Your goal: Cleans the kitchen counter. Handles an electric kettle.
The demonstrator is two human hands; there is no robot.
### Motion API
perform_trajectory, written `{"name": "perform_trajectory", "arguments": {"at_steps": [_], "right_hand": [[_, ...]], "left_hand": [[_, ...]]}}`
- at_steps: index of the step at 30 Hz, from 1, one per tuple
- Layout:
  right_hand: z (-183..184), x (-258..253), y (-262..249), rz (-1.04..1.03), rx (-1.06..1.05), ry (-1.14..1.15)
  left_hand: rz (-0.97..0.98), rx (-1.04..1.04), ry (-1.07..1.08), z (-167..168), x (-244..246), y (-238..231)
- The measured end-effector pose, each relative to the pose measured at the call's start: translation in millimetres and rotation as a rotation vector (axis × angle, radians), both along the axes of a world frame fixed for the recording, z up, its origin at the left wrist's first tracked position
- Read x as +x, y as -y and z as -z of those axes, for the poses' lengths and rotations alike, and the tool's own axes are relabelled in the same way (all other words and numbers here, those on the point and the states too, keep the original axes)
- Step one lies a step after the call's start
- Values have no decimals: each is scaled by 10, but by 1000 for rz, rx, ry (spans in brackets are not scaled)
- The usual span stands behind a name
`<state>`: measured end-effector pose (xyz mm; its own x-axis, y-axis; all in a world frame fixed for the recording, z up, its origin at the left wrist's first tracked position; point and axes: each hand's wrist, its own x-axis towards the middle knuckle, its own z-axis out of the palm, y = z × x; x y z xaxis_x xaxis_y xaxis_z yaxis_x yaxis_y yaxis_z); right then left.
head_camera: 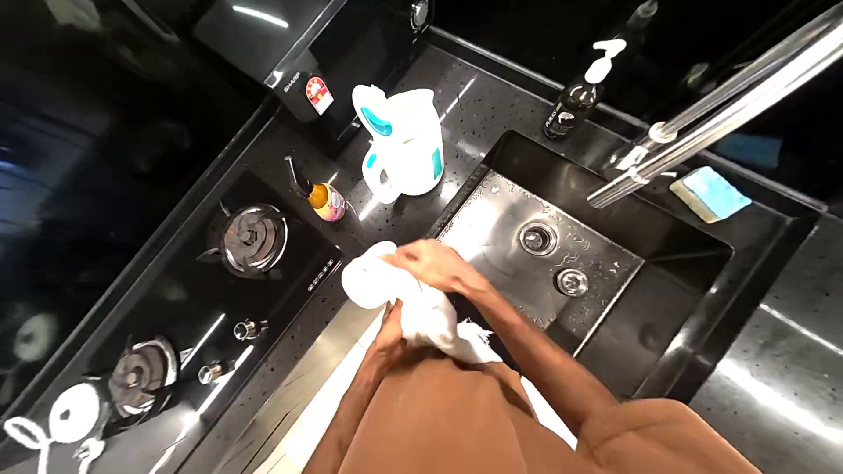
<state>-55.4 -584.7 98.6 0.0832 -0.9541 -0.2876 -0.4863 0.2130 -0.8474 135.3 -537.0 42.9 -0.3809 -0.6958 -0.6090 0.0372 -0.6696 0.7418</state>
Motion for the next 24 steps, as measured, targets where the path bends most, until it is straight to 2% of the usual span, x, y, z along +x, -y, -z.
{"name": "perform_trajectory", "arguments": {"at_steps": [1, 3, 5, 7, 11, 13, 16, 19, 21, 24], "right_hand": [[95, 29, 137, 177, -91, -38], [367, 98, 560, 468, -229, 33], [535, 228, 1022, 608, -300, 221], [576, 440, 1361, 732, -334, 301], [576, 642, 1749, 960, -276, 451], [522, 606, 1601, 1045, -335, 431], [577, 262, 1161, 1122, -530, 276], [519, -168, 599, 1075, -686, 297], [241, -371, 57, 967, -627, 201], [-456, -685, -581, 804, -434, -124]], "left_hand": [[-62, 20, -7, -58, 45, 28], [-80, 9, -108, -144, 330, 75], [-43, 2, -218, -134, 658, 176], [-29, -2, -208, -161, 864, 270], [-32, -23, -238, -131, 905, 503], [-2, -12, -269, -111, 896, 594], [44, 30, -270, -110, 852, 714], [121, 48, -274, -143, 757, 874], [211, 71, -245, -181, 655, 923], [356, 122, -190, -114, 438, 991]]}}
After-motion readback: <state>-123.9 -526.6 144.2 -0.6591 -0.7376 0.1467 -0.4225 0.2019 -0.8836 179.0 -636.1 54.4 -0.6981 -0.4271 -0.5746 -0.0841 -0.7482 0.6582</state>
